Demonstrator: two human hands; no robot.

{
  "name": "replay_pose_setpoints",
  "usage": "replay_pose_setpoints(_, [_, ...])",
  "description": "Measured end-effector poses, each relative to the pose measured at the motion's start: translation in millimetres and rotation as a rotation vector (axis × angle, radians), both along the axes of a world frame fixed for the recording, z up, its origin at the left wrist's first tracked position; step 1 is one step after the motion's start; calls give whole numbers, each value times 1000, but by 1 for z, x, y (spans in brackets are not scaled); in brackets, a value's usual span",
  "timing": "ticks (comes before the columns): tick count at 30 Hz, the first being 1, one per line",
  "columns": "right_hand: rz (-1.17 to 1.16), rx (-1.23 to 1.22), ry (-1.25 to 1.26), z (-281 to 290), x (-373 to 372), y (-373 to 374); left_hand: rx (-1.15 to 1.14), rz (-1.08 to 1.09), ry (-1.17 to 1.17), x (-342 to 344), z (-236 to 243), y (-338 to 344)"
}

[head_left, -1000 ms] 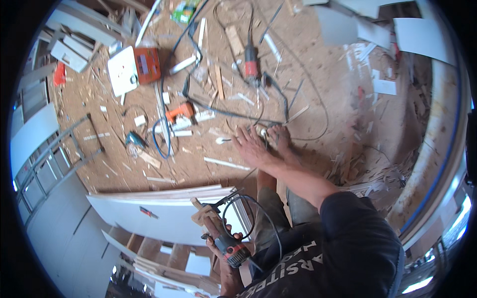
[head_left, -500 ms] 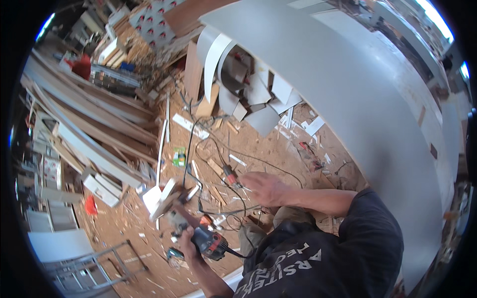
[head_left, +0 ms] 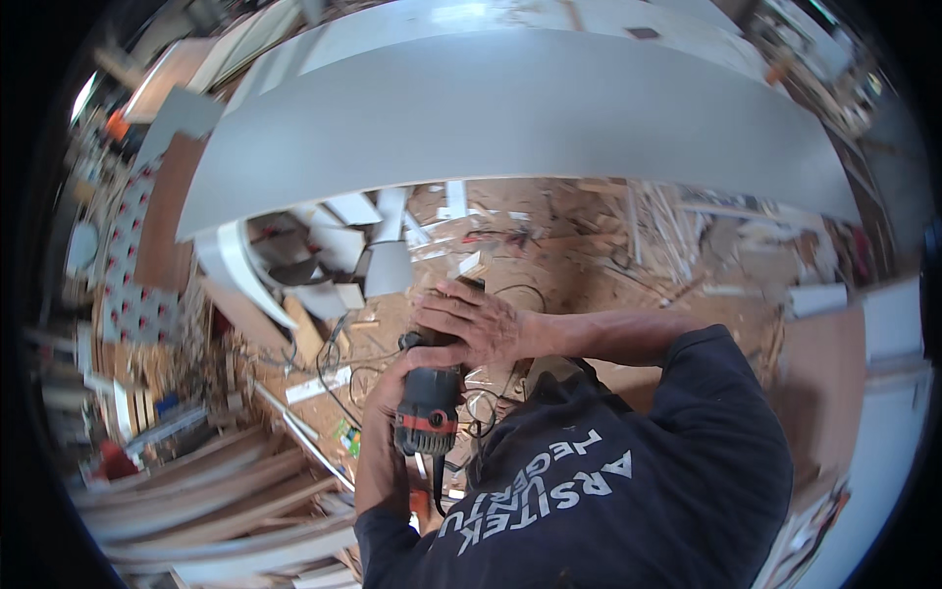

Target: The person uses a handheld router to trim the edges of a white laminate board. They guide the tool along the edge by hand, then move the board and continue routing, eventually picking up a roll of tape.

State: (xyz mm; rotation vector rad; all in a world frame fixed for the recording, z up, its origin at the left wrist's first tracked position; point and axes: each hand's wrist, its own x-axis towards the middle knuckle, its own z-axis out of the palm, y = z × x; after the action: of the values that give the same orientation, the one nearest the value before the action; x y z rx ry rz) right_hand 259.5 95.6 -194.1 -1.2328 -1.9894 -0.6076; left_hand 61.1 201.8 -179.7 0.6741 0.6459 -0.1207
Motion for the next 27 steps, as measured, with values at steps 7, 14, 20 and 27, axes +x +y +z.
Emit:
replay_pose_setpoints(7, [-423, -78, 221, 23, 20, -89, -65, -219, -276, 126, 19, -23])
replay_pose_setpoints(14, [-697, 264, 406, 14, 107, -126, 216, -448, -174, 268, 61, -69])
replay_pose_setpoints(20, [-708, 408, 645, 39, 198, -167, 1061, -727, -419, 348, 86, -30])
replay_pose_setpoints(27, [-705, 216, 812, 74, 248, -211, 1575, -469, -1425, 415, 155, -148])
